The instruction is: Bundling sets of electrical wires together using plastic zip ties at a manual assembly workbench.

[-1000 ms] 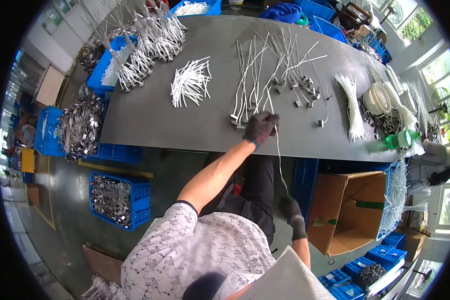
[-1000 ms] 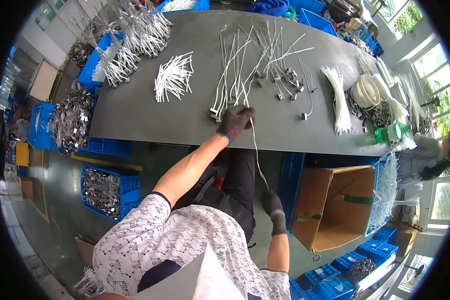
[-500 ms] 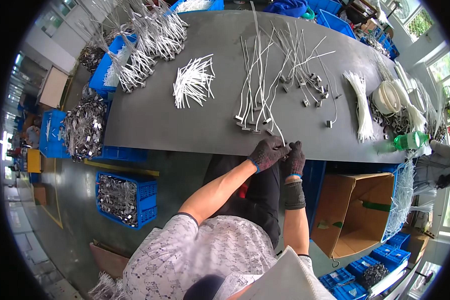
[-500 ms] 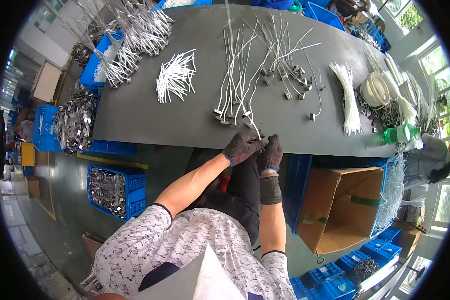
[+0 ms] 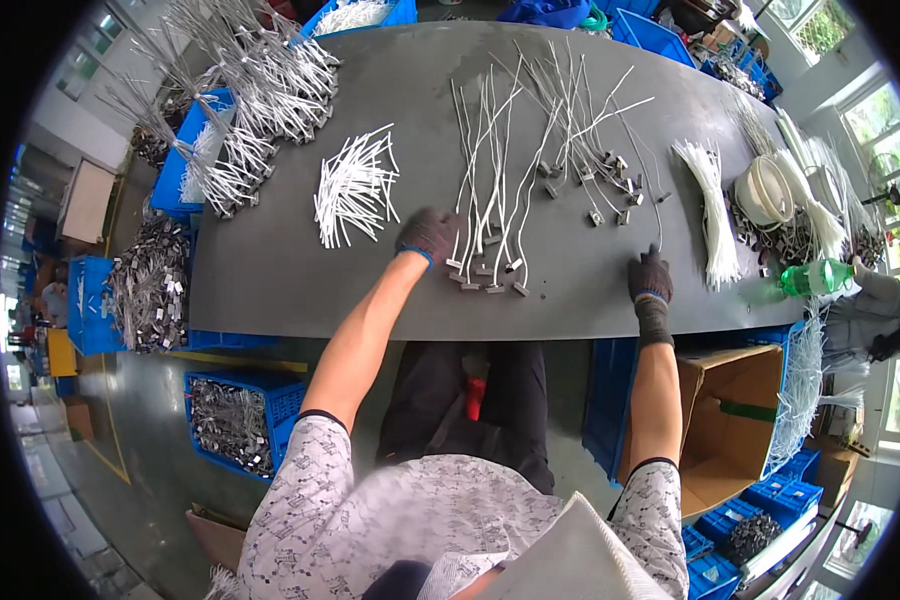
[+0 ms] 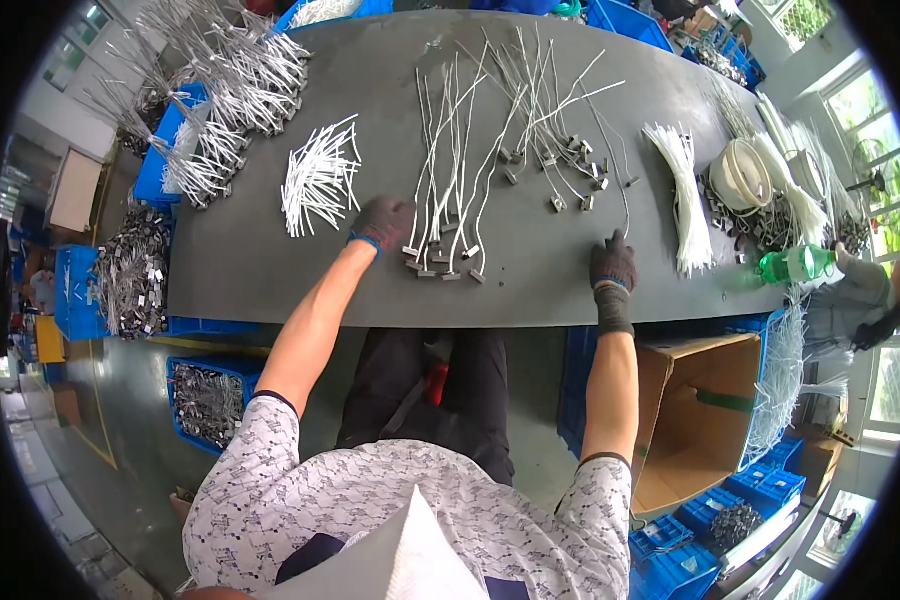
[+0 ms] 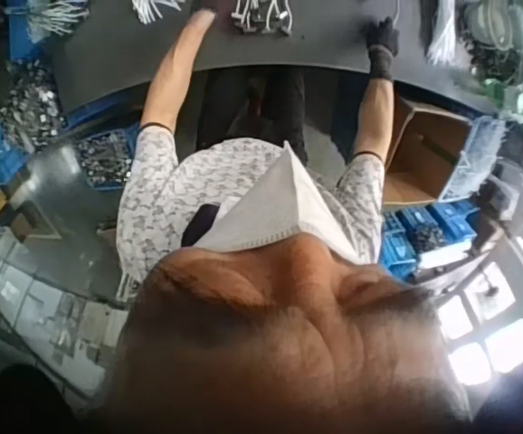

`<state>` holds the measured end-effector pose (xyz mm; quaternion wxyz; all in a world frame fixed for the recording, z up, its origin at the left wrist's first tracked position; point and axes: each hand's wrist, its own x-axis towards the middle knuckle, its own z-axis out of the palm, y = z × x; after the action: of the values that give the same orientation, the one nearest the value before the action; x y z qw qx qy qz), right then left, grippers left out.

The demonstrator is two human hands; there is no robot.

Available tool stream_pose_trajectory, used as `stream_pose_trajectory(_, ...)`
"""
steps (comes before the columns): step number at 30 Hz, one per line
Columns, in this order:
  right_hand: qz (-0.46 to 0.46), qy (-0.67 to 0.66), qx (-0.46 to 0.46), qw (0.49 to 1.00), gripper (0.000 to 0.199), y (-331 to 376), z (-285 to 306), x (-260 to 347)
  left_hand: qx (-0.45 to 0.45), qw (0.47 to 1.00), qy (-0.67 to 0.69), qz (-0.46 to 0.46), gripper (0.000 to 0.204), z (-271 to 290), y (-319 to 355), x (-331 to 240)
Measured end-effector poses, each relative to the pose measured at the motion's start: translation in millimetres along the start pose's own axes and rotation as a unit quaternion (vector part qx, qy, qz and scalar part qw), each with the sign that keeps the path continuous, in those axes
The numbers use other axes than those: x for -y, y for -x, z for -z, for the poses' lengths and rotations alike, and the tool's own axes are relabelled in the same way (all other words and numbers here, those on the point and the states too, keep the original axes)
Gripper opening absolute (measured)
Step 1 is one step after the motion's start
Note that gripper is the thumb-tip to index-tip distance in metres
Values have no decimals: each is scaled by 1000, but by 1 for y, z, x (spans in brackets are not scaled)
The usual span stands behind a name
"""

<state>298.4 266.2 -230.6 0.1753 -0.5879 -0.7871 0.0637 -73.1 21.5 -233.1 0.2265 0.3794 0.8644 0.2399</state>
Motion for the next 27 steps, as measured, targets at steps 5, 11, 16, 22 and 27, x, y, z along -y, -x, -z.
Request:
stream_pose_trajectory(5, -67, -166, 164, 970, 35, 4, 2, -16, -100, 959, -188, 188, 42, 12, -45, 68)
stream_pose_trajectory(11, -130, -396, 242, 876, 13, 117, 59, -73, -113, 956, -155, 220, 30, 20, -58, 92)
stream_pose_trajectory(16, 226, -27, 201, 953, 11, 254, 74, -134, -99, 958, -139, 230, 31, 17, -66, 117)
stream_pose_trajectory(22, -202, -149, 246, 936, 15, 390, 68, -147, -30, 987, -62, 147, 28, -13, -48, 147)
stream_pose_trajectory(27, -113, -183, 210, 954, 16, 382, 70, -97, -20, 666, 711, 226, 10, -44, 26, 95)
